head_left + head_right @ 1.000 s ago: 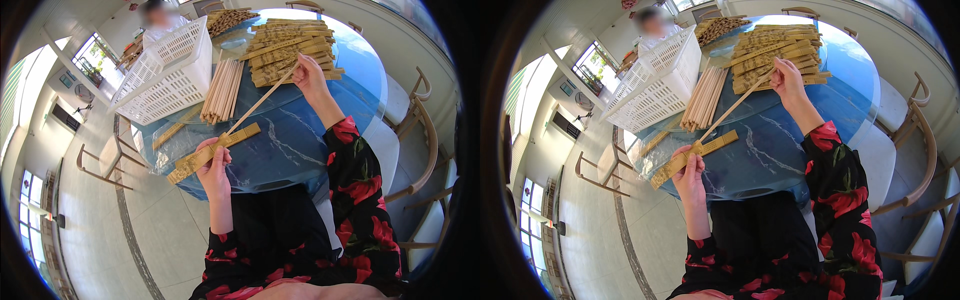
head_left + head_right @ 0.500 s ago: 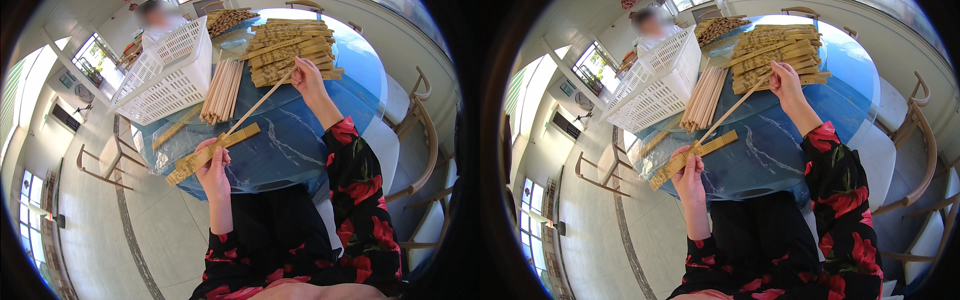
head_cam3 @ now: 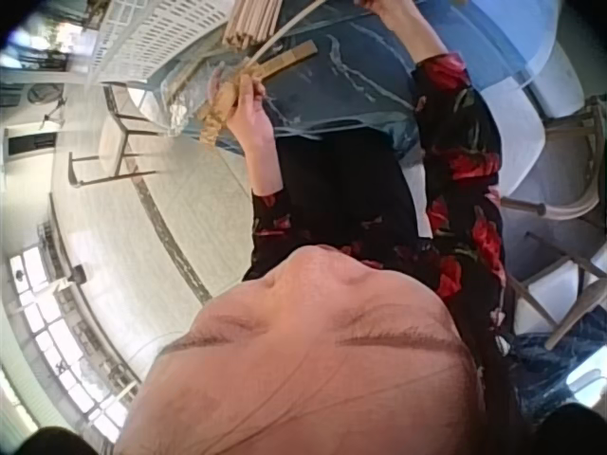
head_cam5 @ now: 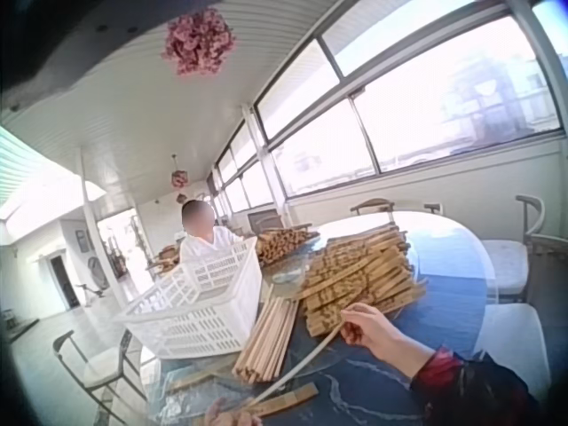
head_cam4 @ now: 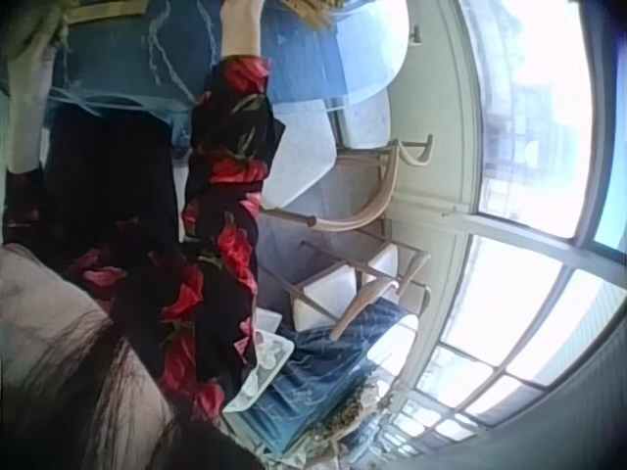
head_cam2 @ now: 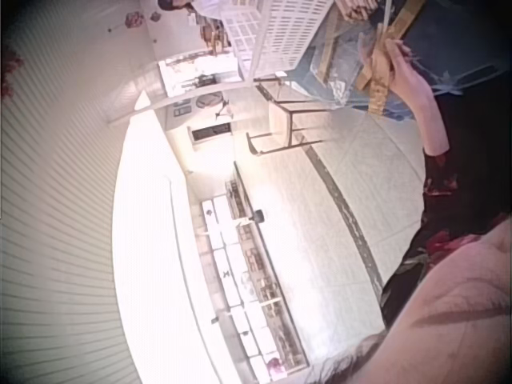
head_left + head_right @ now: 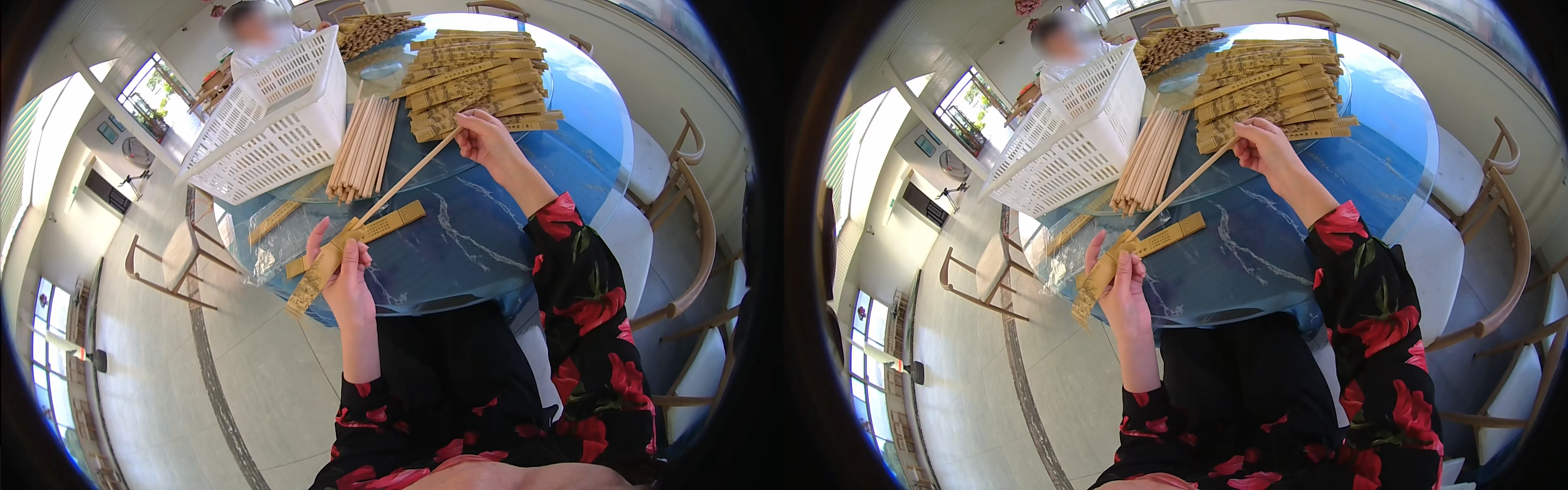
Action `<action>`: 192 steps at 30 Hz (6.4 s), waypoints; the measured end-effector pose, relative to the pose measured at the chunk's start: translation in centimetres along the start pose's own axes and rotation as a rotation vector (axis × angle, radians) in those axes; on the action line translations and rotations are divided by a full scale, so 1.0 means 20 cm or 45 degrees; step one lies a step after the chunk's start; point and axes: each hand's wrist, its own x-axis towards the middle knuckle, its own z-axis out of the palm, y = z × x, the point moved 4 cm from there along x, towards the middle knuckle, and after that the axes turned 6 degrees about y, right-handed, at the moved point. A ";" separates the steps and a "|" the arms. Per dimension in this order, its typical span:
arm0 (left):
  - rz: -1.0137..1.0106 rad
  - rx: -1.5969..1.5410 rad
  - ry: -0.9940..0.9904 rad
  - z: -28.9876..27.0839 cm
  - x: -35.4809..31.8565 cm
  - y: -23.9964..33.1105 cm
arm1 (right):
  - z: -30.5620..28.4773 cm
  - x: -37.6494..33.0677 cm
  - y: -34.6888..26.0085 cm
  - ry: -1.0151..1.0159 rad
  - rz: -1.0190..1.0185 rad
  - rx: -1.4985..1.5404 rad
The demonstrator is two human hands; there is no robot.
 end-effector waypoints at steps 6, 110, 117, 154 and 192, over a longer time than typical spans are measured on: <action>-0.013 0.022 -0.079 -0.04 0.01 -0.02 | 0.06 -0.02 0.04 -0.251 0.097 -0.029; -0.193 -0.240 -0.163 -0.05 0.03 -0.03 | 0.02 0.02 -0.04 0.129 -0.291 0.297; -0.190 -0.233 -0.159 -0.05 0.02 -0.03 | 0.04 0.00 -0.05 0.087 -0.365 0.161; -0.252 0.020 -0.251 -0.05 0.02 -0.05 | 0.28 -0.25 0.17 -1.069 0.284 -0.782; 0.004 -0.373 0.103 -0.11 0.06 0.00 | 0.16 -0.19 0.05 -0.713 0.093 -0.552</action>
